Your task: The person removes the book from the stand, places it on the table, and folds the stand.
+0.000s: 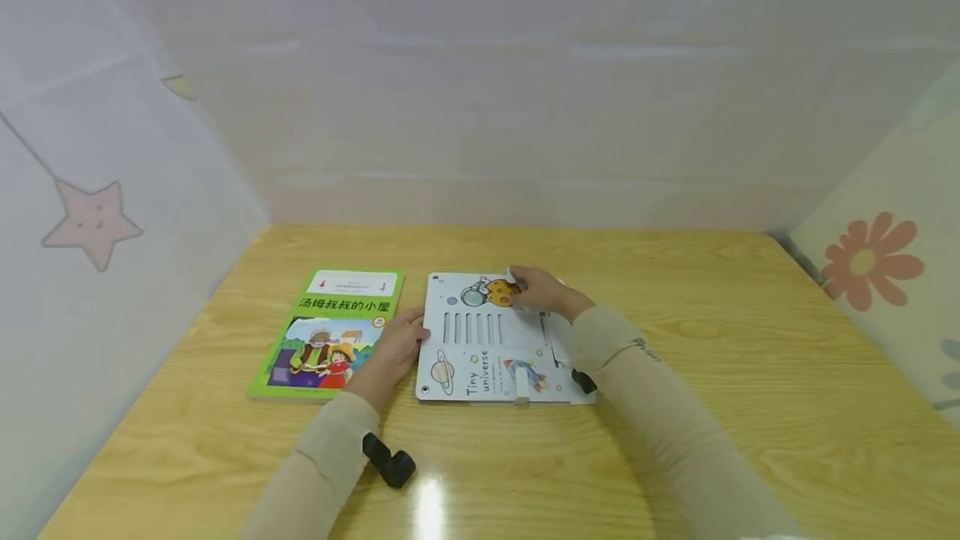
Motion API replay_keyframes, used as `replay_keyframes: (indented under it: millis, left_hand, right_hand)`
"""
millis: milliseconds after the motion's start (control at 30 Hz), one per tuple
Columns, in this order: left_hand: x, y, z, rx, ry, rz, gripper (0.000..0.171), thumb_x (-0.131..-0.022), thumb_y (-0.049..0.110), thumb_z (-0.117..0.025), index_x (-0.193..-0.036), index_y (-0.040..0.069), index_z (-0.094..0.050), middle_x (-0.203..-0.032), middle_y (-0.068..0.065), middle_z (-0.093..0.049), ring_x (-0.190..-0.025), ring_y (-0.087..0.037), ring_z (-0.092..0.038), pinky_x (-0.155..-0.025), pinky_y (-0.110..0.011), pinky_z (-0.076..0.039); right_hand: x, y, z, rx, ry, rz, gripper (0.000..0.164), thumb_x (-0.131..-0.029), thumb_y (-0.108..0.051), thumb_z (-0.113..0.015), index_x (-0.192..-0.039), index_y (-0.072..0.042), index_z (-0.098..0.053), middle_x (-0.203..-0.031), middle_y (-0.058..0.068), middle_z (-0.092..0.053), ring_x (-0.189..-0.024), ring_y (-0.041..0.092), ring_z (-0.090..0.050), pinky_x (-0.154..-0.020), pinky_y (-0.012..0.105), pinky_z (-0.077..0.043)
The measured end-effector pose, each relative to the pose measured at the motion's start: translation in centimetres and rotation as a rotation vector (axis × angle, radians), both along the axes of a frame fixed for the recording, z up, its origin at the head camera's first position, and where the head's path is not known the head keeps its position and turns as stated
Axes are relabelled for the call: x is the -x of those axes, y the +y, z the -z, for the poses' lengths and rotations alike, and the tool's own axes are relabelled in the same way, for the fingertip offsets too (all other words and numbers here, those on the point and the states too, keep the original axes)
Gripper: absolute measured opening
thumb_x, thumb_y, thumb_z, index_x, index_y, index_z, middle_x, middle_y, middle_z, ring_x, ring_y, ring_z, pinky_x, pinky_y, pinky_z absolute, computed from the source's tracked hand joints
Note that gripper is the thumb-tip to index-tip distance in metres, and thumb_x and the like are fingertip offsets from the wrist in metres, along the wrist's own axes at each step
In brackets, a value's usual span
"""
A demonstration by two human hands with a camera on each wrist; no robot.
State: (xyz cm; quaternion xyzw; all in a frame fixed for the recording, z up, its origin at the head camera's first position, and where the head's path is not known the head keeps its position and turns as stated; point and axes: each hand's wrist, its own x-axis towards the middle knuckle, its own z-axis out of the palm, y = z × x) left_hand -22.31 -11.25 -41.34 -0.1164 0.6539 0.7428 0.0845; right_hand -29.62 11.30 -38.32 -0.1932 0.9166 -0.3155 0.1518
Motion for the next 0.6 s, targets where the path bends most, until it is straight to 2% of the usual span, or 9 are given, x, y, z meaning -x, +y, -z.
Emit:
replay_keyframes:
  millis: [233,367,600]
  left_hand:
    - [0.0,0.2,0.0,-0.001,0.006,0.009,0.055,-0.076,-0.016,-0.039,-0.129,-0.007,-0.029,-0.133,-0.02,-0.029,-0.122,-0.028,-0.026,-0.098,-0.033,-0.024]
    - [-0.1,0.1,0.2,0.005,-0.005,-0.013,0.055,-0.076,-0.016,-0.04,-0.129,-0.006,-0.032,-0.132,-0.02,-0.031,-0.121,-0.027,-0.029,-0.098,-0.033,-0.025]
    - [-0.1,-0.3,0.5,0.008,-0.005,-0.025,0.055,-0.074,-0.018,-0.04,-0.128,-0.008,-0.032,-0.13,-0.023,-0.033,-0.12,-0.03,-0.031,-0.097,-0.034,-0.026]
  right_hand:
    - [-0.2,0.3,0.3,0.018,0.002,0.001,0.063,-0.085,-0.014,-0.053,-0.135,0.002,-0.019,-0.137,0.017,-0.023,-0.125,0.03,-0.018,-0.1,0.039,-0.017]
    - [-0.6,0.4,0.2,0.017,-0.008,-0.025,0.062,-0.085,-0.013,-0.053,-0.135,0.002,-0.02,-0.137,0.019,-0.023,-0.124,0.031,-0.019,-0.1,0.04,-0.018]
    - [-2.2,0.3,-0.6,-0.065,0.023,-0.081,0.061,-0.084,-0.017,-0.055,-0.133,0.002,-0.025,-0.135,0.018,-0.027,-0.124,0.031,-0.021,-0.1,0.042,-0.018]
